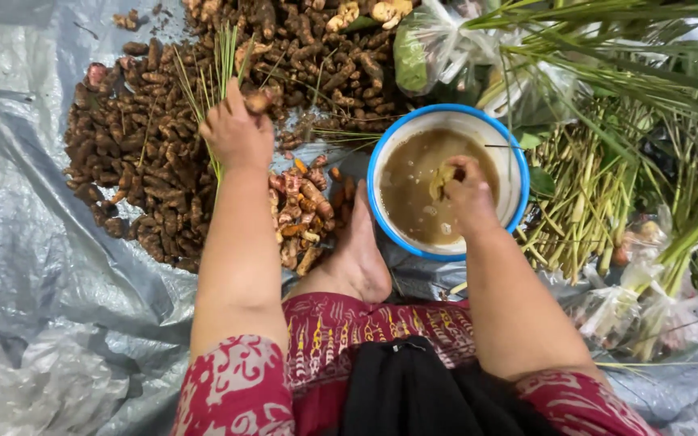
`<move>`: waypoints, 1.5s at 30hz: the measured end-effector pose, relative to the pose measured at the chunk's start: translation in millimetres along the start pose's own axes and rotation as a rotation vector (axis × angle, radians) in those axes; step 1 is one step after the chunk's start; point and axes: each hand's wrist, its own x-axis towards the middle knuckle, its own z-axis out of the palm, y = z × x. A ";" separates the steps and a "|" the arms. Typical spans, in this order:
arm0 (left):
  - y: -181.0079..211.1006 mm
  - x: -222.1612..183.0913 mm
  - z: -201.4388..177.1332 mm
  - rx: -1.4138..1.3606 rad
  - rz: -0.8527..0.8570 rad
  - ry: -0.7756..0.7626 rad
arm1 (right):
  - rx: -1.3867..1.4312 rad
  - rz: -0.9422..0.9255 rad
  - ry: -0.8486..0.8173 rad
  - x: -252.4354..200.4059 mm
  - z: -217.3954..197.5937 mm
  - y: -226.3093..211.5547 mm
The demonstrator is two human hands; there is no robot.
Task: Washing ginger roots in a bowl of water and packing them into a plastic bag with leaves
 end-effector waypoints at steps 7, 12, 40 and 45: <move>18.8 -39.5 -42.5 -0.396 -0.290 0.146 | -0.004 0.024 -0.187 21.3 -16.0 24.9; 122.6 -115.3 -60.2 -0.828 -0.525 -0.130 | 0.285 -0.114 -0.108 24.0 -18.5 37.6; 185.3 -190.3 66.6 -1.637 -0.497 -0.739 | -0.087 -0.481 -0.129 -29.5 -2.2 -9.9; 199.9 -202.3 45.3 -1.552 -0.305 -0.799 | -0.251 -0.562 0.075 29.7 24.6 57.5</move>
